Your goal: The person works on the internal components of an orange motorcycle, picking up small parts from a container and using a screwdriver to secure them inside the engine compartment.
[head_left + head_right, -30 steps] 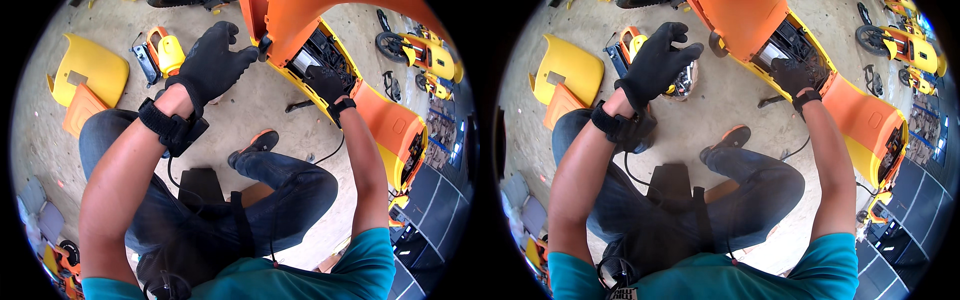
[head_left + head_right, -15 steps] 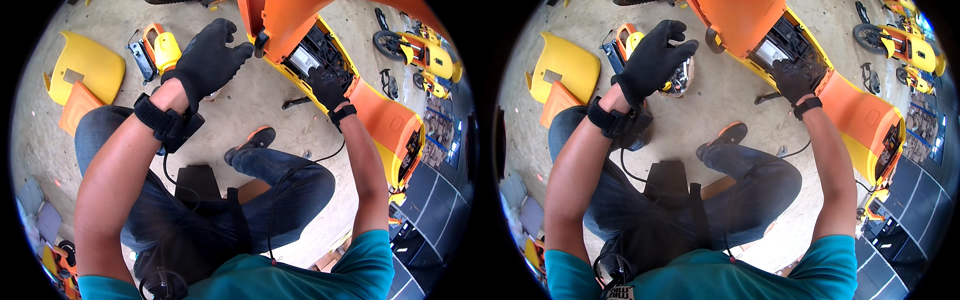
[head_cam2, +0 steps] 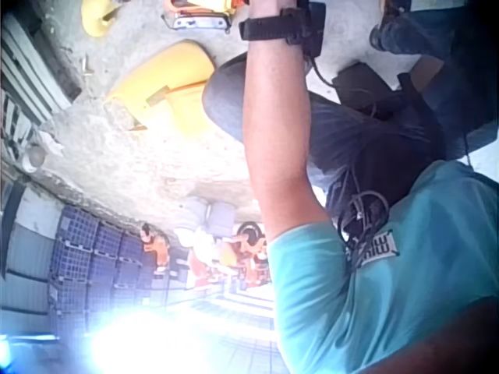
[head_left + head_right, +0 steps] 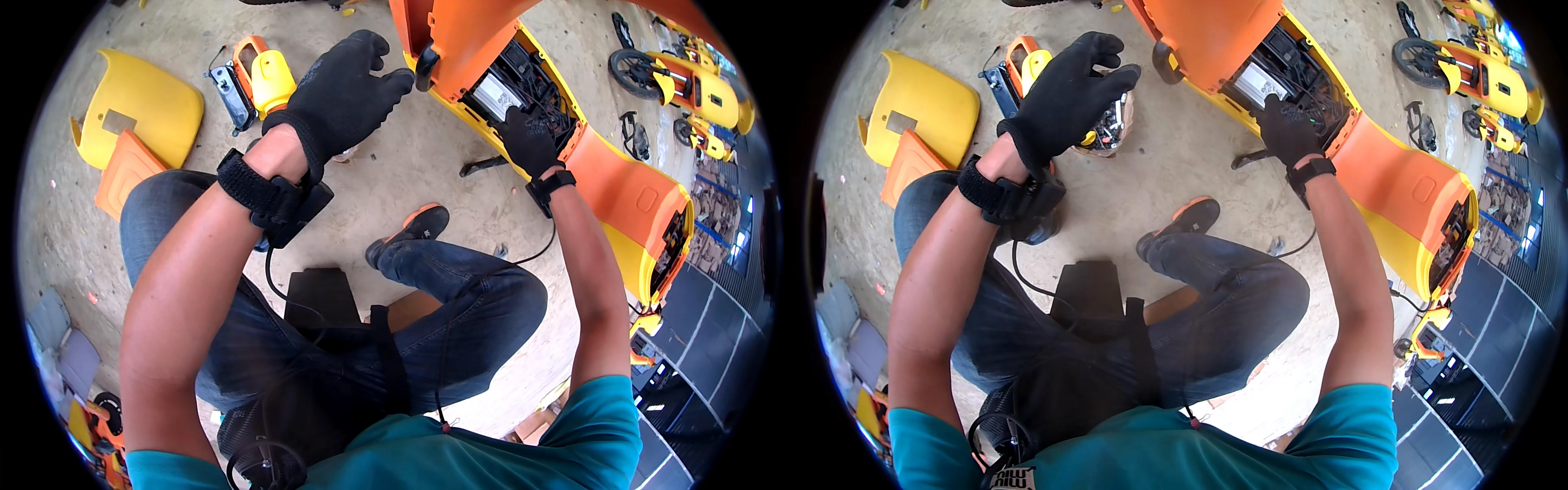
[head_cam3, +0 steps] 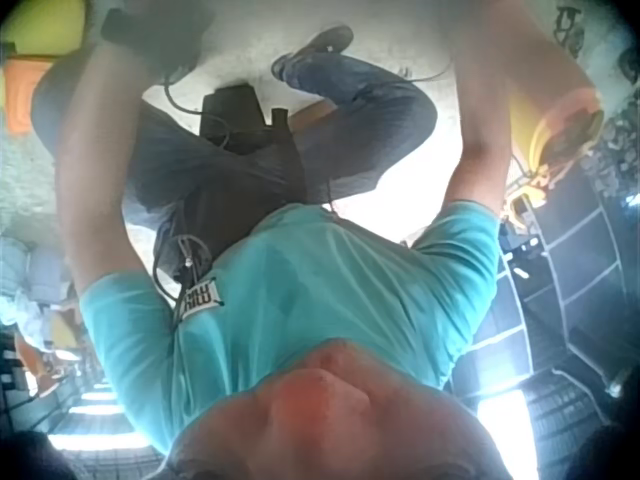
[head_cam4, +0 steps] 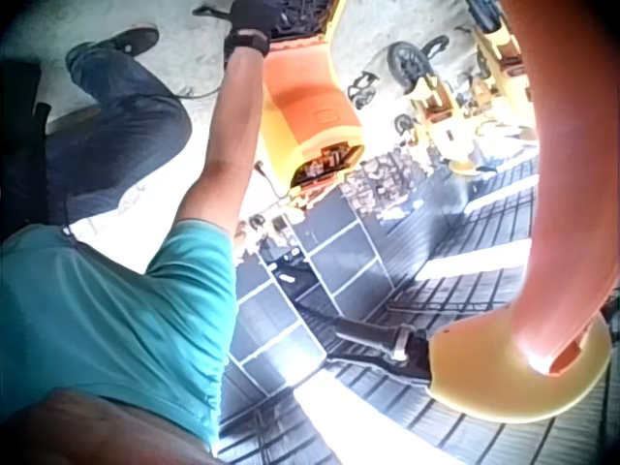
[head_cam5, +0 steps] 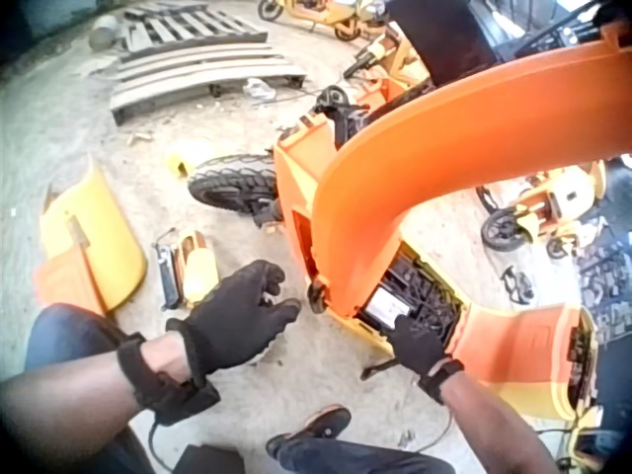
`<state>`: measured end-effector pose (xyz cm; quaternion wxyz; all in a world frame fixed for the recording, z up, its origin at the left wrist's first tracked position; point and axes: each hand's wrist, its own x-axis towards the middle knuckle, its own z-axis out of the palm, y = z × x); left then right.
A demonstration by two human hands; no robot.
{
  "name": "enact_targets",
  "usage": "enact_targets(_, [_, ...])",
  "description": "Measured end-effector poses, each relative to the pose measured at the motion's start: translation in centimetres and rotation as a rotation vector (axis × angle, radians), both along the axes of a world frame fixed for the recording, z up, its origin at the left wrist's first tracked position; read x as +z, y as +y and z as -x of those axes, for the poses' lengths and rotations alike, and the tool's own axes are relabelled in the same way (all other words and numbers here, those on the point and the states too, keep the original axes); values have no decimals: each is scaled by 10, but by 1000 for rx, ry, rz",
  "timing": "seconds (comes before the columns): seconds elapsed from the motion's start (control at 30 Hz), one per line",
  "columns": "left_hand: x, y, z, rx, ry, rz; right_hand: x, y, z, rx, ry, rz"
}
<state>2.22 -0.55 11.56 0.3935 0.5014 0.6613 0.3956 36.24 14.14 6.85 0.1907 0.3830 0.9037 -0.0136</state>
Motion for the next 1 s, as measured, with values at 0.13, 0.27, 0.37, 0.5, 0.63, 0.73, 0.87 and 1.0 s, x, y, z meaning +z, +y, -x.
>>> enact_targets(0.13, [0, -1, 0, 0, -15, -6, 5, 2, 10, -41, 8, 20])
enact_targets(0.27, [4, -3, -2, 0, -32, 20, 6, 3, 9, 226, 101, -72])
enact_targets(0.37, [-6, -3, 2, -23, 4, -23, 8, 3, 13, 279, 126, -57])
enact_targets(0.5, [-6, -1, -1, -34, 16, -31, -9, 14, -9, 284, 12, -119])
enact_targets(0.63, [-7, -3, -1, -24, 43, -57, -8, 20, 1, -211, -120, 116])
enact_targets(0.73, [-7, -3, 0, -29, 19, -38, -8, 20, -2, 54, 7, 13])
enact_targets(0.87, [-10, -3, 2, -29, 17, -54, -4, 15, -3, 345, 88, -128])
enact_targets(1.0, [-5, -4, 1, -32, 31, -39, -13, 18, -16, 290, 2, -75])
